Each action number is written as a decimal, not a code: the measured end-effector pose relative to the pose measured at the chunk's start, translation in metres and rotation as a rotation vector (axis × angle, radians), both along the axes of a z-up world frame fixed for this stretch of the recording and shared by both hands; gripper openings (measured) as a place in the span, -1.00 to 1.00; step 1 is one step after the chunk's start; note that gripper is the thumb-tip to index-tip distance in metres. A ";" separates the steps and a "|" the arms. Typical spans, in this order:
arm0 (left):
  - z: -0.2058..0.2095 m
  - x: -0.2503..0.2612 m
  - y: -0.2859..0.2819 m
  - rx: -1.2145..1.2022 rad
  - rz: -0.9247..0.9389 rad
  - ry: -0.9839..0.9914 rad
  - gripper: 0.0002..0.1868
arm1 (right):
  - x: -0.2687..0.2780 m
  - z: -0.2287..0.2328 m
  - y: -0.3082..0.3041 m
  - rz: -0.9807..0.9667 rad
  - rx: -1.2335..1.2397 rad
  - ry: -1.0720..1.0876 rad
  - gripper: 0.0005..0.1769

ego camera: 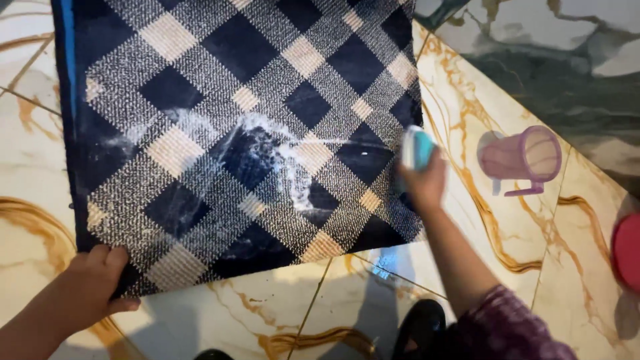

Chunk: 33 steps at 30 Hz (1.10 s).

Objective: Scrubbing a blue and white checkered rug with a brush and soapy water.

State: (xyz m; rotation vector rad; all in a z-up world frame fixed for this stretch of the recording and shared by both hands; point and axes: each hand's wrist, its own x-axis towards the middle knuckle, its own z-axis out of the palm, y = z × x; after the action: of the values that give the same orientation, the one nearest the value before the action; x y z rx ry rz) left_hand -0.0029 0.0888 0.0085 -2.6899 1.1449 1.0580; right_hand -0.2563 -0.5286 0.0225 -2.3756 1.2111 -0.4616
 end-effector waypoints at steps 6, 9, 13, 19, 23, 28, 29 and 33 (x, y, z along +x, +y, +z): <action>-0.066 0.001 0.026 0.031 -0.181 -0.098 0.00 | 0.079 0.013 0.098 0.054 0.160 -0.045 -0.12; -0.011 -0.002 -0.007 0.114 -0.110 -0.071 -0.02 | 0.137 0.013 0.197 0.266 -0.050 -0.005 0.03; -0.009 -0.004 -0.008 0.113 -0.168 -0.070 -0.05 | 0.147 0.027 0.202 0.368 0.127 0.075 0.04; -0.014 -0.004 -0.009 0.098 -0.142 -0.061 -0.01 | 0.043 0.026 0.055 0.181 -0.061 -0.022 -0.06; -0.007 -0.007 -0.011 0.123 -0.170 -0.115 -0.02 | 0.025 0.022 0.044 -0.125 0.039 0.100 -0.14; -0.037 -0.007 -0.004 0.267 -0.215 -0.136 0.02 | 0.091 0.020 0.170 0.149 0.061 -0.075 -0.11; -0.062 -0.007 0.008 0.199 -0.273 -0.176 0.03 | 0.100 0.030 0.193 0.241 0.105 -0.026 -0.11; -0.007 -0.008 -0.017 0.281 -0.313 -0.171 -0.09 | 0.099 0.016 0.175 0.521 0.101 -0.105 -0.02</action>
State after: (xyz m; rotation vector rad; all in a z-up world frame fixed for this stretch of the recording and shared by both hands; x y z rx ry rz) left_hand -0.0106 0.0721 0.0011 -2.2467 1.2280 0.8482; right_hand -0.1570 -0.3539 0.0386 -2.4193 0.5203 -0.3358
